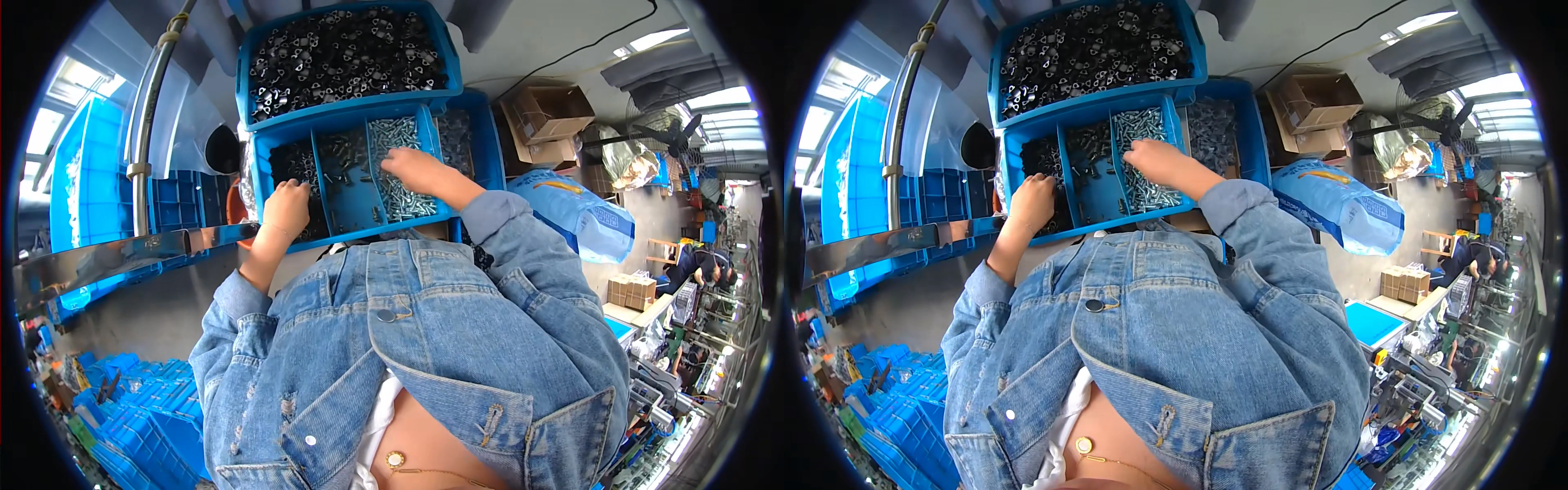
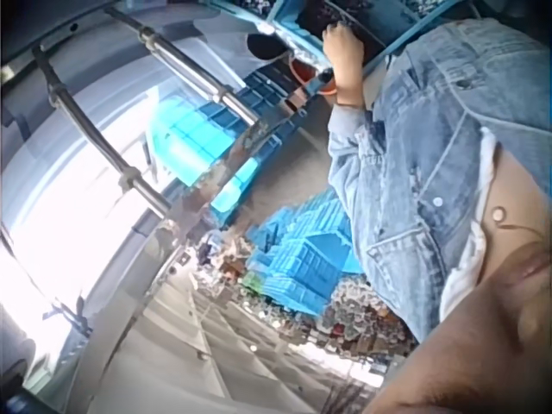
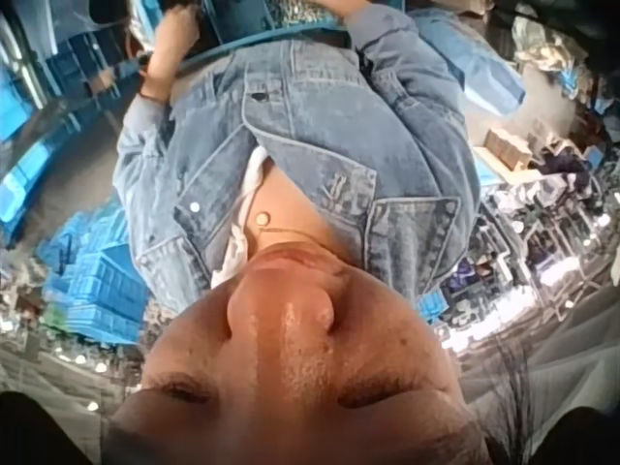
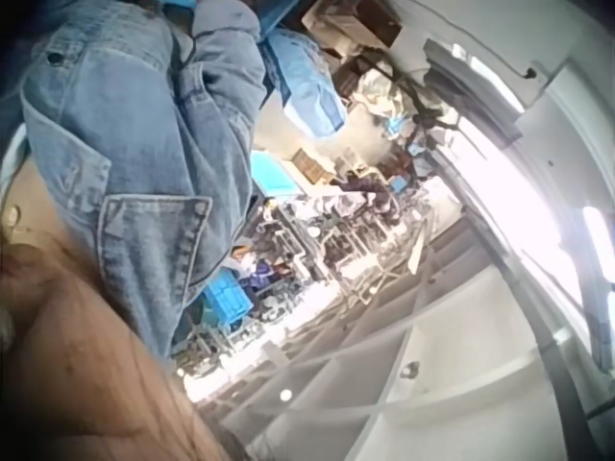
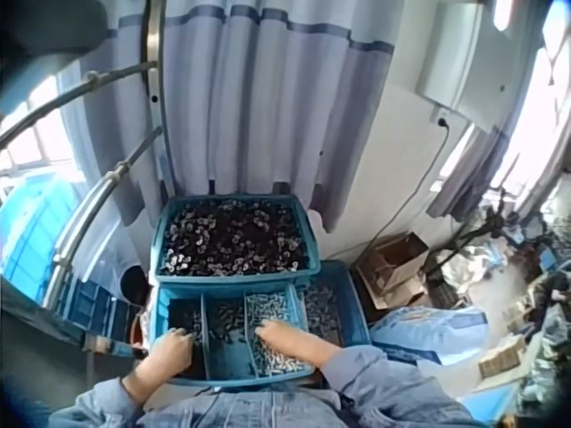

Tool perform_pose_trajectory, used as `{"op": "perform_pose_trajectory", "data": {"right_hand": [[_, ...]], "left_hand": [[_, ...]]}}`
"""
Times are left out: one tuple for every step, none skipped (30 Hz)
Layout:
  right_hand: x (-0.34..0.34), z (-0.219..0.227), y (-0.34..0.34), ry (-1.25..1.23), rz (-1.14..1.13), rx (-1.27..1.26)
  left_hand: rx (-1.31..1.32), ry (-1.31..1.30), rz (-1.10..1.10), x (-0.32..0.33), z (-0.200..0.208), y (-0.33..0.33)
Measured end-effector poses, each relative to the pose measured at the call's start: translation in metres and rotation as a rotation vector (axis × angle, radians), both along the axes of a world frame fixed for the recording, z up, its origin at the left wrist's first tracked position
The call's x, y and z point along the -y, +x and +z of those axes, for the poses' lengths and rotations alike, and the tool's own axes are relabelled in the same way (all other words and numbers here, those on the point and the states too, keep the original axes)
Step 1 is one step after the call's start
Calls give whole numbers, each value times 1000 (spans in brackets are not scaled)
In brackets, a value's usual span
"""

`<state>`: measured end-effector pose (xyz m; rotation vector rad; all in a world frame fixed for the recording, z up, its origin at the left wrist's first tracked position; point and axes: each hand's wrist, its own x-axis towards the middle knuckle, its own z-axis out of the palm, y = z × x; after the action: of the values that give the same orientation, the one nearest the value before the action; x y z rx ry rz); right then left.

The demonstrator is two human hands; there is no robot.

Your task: Sort various small hardware components like nuts and bolts into different compartments within storage bins.

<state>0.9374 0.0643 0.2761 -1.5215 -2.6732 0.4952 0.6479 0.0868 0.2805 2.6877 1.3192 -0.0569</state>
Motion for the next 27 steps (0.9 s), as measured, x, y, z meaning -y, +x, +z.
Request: {"op": "perform_pose_trajectory", "data": {"right_hand": [[2,1,3,-2,-2,-1],[4,5,6,-71,-51,-181],[6,16,6,-141,-96,-359],[11,28,6,-312,-265,-561],[17,34,9,-314,-262,-561],[21,37,15,-515,-403,-878],[26,41,18,-718,-545,-1193],[33,47,16,-746,-617,-1417],[36,47,17,-753,-611,-1416],[39,48,18,-925,-564,-1742],[39,47,18,-1099,-503,-2067],[38,46,16,-1107,-500,-2067],[35,45,13,-1209,-477,-2077],[33,43,9,-1310,-454,-2085],[30,41,5,-1411,-429,-2091],[26,40,2,-1512,-403,-2093],[23,39,-2,-1518,-403,-2092],[19,37,-5,-1391,-556,-1777],[14,36,-8,-1249,-678,-1461],[12,28,-11,-1070,-741,-1226],[13,21,-14,-1075,-739,-1227],[16,15,-16,-671,-585,-863],[20,12,-18,-276,-417,-493],[23,8,-19,-223,-386,-387],[23,-1,-20,-225,-386,-389],[23,-6,-23,-202,-295,-258],[23,-10,-23,-177,-204,-128]], "left_hand": [[114,-6,17,1,6,0],[113,-8,17,1,16,-1],[319,-191,112,1,26,-2],[524,-374,210,1,31,-3],[524,-374,214,1,29,-5],[833,-628,343,1,26,-9],[1144,-881,473,0,24,-14],[1321,-1144,570,1,30,-19],[1598,-1386,567,2,28,-22],[1790,-1614,497,2,30,-23],[1975,-1846,409,0,32,-25],[1978,-1840,416,0,31,-25],[1990,-1850,375,1,30,-25],[1999,-1862,334,0,29,-25],[2001,-1860,338,0,28,-25],[1938,-1853,355,-1,28,-25],[1877,-1846,374,-1,27,-25],[1853,-1823,377,-1,26,-25],[1855,-1821,383,-1,27,-25],[1773,-1781,453,-2,28,-26],[1690,-1741,520,-3,28,-27],[1689,-1739,525,-3,29,-28],[1642,-1735,547,-3,29,-28],[1594,-1731,568,-2,28,-28],[1593,-1731,571,-3,28,-26],[1598,-1756,592,-4,27,-22],[1602,-1781,612,-7,27,-18]]}}
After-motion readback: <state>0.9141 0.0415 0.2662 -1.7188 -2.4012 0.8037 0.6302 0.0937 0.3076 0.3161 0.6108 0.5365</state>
